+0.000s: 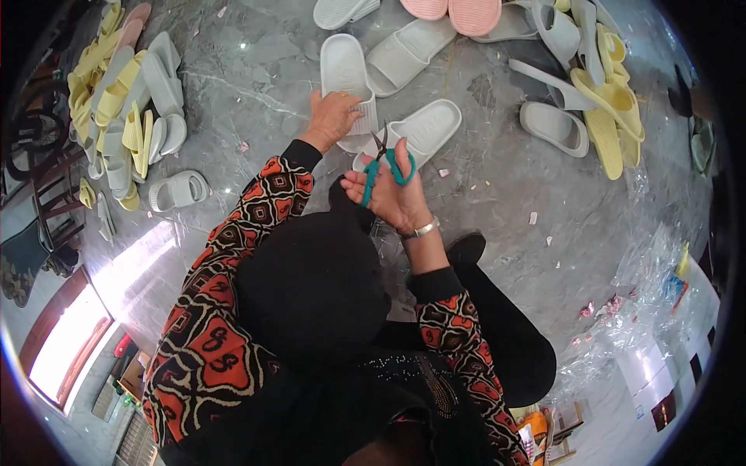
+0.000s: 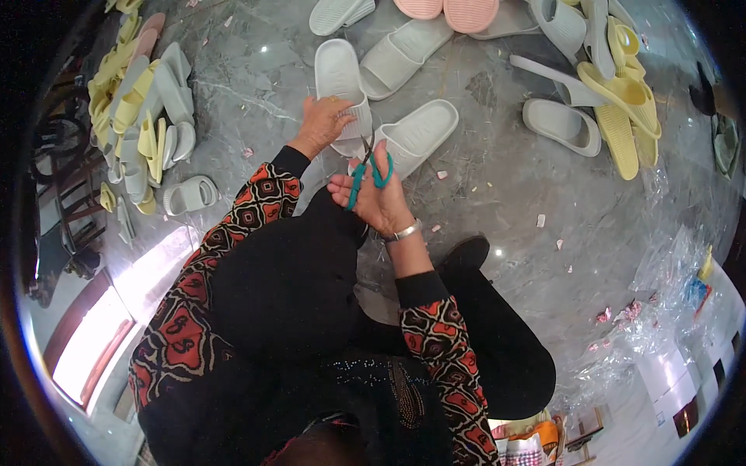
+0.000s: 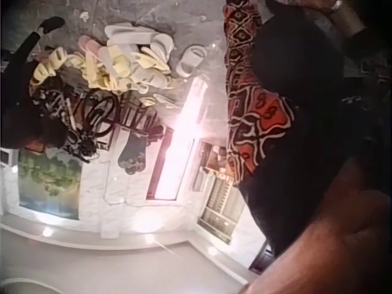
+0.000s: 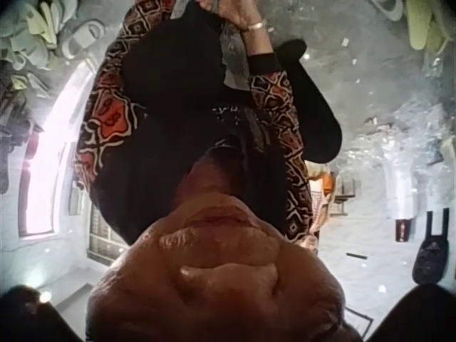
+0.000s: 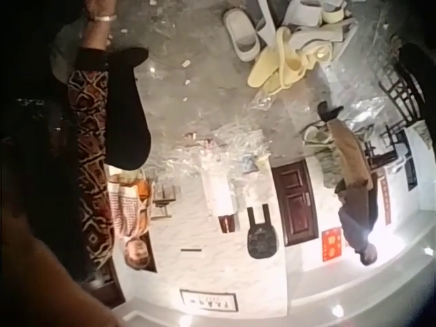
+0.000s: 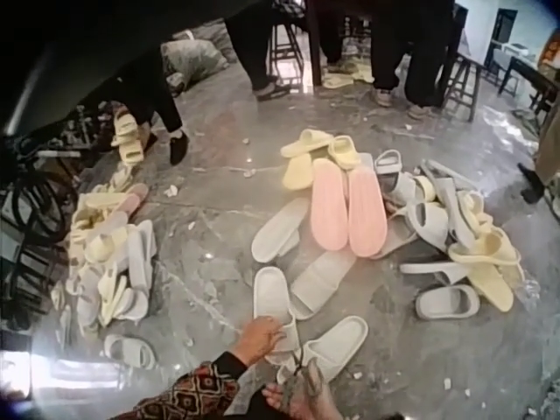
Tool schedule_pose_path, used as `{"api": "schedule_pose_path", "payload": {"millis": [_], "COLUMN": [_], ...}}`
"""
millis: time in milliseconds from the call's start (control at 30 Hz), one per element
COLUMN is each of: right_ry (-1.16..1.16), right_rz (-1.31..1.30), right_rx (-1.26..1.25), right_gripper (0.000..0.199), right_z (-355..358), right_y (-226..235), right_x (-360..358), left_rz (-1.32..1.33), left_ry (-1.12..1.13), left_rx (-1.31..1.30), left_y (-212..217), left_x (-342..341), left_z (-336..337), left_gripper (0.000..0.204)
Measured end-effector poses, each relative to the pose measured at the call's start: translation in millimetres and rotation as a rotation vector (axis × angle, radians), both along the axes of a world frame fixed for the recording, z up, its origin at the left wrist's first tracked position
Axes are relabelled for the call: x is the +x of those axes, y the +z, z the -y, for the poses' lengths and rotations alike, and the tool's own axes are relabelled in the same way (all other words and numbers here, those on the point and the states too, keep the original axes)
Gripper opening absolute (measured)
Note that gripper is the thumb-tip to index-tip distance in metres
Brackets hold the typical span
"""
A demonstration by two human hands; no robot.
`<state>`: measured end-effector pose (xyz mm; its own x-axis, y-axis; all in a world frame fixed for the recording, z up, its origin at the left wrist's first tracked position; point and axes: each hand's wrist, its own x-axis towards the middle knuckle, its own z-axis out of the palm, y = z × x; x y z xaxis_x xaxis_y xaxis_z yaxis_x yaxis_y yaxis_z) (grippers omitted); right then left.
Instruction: The person picks up slippers from the floor, trims excess material from them using scissors, and sets them down.
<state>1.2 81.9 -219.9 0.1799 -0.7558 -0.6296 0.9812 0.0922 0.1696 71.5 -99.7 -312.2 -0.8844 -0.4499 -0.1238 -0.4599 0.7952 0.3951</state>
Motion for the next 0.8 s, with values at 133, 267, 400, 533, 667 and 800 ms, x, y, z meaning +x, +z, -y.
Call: {"api": "schedule_pose_path", "payload": {"millis": [133, 267, 400, 533, 667, 800], "right_ry": [-0.085, -0.176, -0.207, 0.049, 0.338, 0.153], "right_rz": [0.021, 0.010, -0.506, -1.314, -1.774, -1.353], "right_rx": [0.086, 0.155, 0.124, 0.503, 0.647, 0.543], "right_gripper": [0.074, 0.066, 0.056, 0.051, 0.048, 0.037], "right_z": [21, 38, 29, 4, -11, -24], "right_y": [-28, -56, -47, -37, -57, -56], "right_x": [0, -14, -42, -55, -43, -41], "left_rz": [-0.027, -0.010, -0.009, -0.039, -0.192, -0.325], "left_ry": [0.018, 0.004, 0.037, 0.155, 0.350, 0.616], "left_rx": [-0.009, -0.007, -0.055, -0.034, 0.147, 0.387], "left_y": [2, 14, 21, 32, 46, 76], "left_x": [7, 16, 43, 62, 75, 98], "left_z": [-1, -5, -1, -1, 15, 37], "left_gripper": [0.023, 0.021, 0.023, 0.025, 0.028, 0.029]}}
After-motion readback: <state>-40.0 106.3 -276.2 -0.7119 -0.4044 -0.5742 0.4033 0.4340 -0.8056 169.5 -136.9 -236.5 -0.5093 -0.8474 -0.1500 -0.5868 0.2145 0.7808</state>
